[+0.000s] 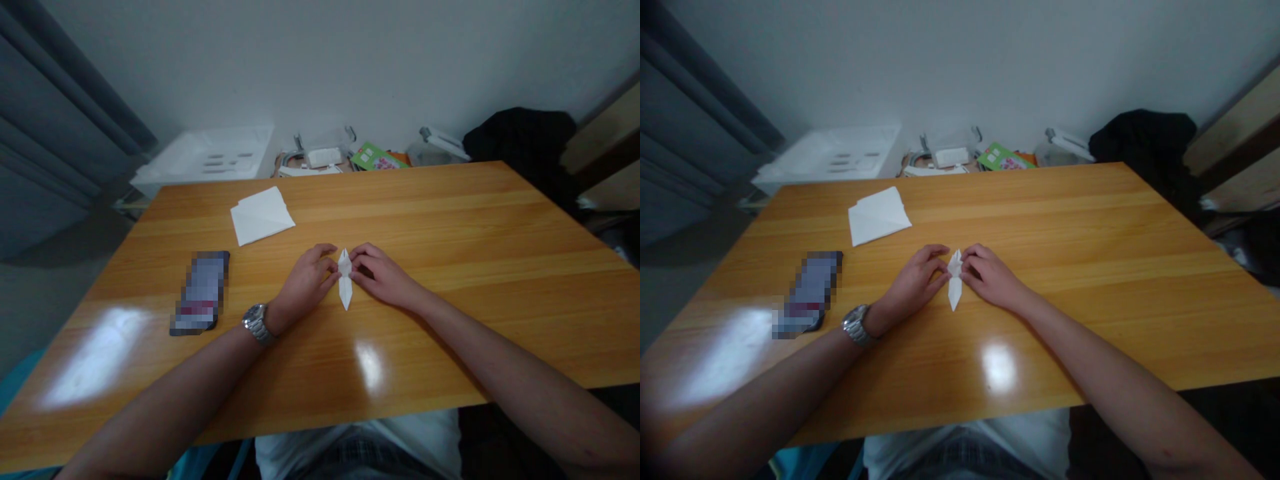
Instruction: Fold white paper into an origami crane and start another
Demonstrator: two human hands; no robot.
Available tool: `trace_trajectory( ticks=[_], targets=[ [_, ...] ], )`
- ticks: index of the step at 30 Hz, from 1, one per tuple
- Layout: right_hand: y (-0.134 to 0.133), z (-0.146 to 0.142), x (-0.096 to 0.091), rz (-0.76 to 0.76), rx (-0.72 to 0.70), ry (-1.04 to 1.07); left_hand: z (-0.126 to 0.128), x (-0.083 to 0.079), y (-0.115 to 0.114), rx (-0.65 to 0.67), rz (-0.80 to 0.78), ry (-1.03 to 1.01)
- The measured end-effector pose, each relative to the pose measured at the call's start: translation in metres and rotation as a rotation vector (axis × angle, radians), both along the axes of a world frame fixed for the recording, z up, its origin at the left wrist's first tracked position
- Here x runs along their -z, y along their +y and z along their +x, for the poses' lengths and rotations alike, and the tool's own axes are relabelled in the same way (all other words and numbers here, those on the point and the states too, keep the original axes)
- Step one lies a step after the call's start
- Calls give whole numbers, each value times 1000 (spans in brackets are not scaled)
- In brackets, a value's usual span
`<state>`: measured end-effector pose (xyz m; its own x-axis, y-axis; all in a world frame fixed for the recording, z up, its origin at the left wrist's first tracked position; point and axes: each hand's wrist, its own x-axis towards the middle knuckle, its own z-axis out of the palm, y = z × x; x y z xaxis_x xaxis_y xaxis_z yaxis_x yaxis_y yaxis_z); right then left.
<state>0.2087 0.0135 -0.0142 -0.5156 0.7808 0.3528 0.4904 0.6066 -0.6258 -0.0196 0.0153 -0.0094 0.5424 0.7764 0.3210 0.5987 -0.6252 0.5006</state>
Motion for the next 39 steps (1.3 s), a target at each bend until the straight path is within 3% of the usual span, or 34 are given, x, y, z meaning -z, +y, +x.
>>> trace_trajectory(
  ticks=[8,17,23,29,35,39],
  targets=[
    [1,-5,4,-16,76,23,3,-5,2,-48,-60,33],
    [1,-8,4,-24,126,41,4,-2,6,27,-92,-109],
    [-2,-9,-2,-46,165,92,7,-4,3,-72,-176,-162],
    [-6,-9,-6,-86,239,85,7,-5,2,-79,-159,-118],
    [-6,-6,-2,-110,223,148,7,-5,0,-39,-123,-96],
    [-4,-4,0,-30,250,125,7,-4,-1,-45,-79,-55]
  ],
)
